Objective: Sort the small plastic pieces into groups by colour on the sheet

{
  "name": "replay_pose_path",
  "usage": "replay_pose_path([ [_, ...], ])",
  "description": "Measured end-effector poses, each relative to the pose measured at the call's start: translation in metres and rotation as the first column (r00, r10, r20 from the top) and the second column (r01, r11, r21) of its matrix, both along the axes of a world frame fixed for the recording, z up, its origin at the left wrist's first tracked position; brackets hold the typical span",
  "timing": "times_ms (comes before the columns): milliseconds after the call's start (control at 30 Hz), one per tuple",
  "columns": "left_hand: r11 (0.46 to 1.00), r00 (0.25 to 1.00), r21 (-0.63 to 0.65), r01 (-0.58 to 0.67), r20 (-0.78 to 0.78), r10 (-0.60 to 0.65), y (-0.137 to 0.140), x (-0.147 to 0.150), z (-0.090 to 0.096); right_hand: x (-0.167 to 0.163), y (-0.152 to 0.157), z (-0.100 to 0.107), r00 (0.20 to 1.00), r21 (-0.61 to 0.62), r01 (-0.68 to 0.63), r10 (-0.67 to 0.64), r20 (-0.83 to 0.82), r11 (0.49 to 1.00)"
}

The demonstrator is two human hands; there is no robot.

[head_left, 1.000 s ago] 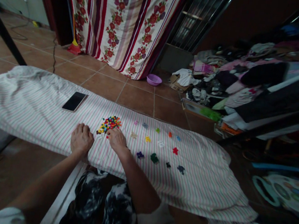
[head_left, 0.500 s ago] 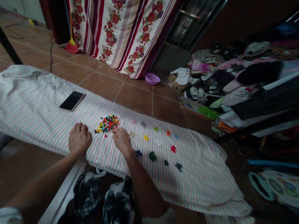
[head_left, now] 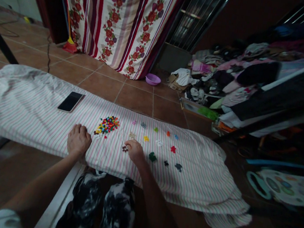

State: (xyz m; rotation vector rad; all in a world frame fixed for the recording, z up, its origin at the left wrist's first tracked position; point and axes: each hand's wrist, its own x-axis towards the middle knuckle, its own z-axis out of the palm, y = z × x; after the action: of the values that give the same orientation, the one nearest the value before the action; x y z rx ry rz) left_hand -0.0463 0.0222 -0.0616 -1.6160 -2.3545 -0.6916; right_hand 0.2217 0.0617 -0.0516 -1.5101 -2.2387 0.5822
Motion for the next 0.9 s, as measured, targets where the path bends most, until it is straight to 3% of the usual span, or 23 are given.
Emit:
replay_pose_path([
  [167,1.0,1.0,-0.021,0.014,0.002,-0.014,-0.001,0.001,0.005,0.001,-0.018,-0.002,0.997,0.04,-0.018,0.021,-0.076,0.999],
  [400,1.0,1.0,0.006,0.0,0.006,0.0,0.0,0.002,0.003,-0.002,-0.031,0.005,0.999,0.091,0.02,-0.017,-0.037,0.996],
  [600,1.0,1.0,0.003,0.007,0.025,-0.007,-0.001,0.002,0.005,-0.005,-0.034,-0.002,0.997,0.118,0.077,-0.075,-0.024,0.99],
  [900,1.0,0.997,0.008,0.027,0.068,-0.027,0.0,0.0,0.002,-0.006,-0.036,0.0,0.997,0.058,0.066,-0.063,-0.053,0.996],
])
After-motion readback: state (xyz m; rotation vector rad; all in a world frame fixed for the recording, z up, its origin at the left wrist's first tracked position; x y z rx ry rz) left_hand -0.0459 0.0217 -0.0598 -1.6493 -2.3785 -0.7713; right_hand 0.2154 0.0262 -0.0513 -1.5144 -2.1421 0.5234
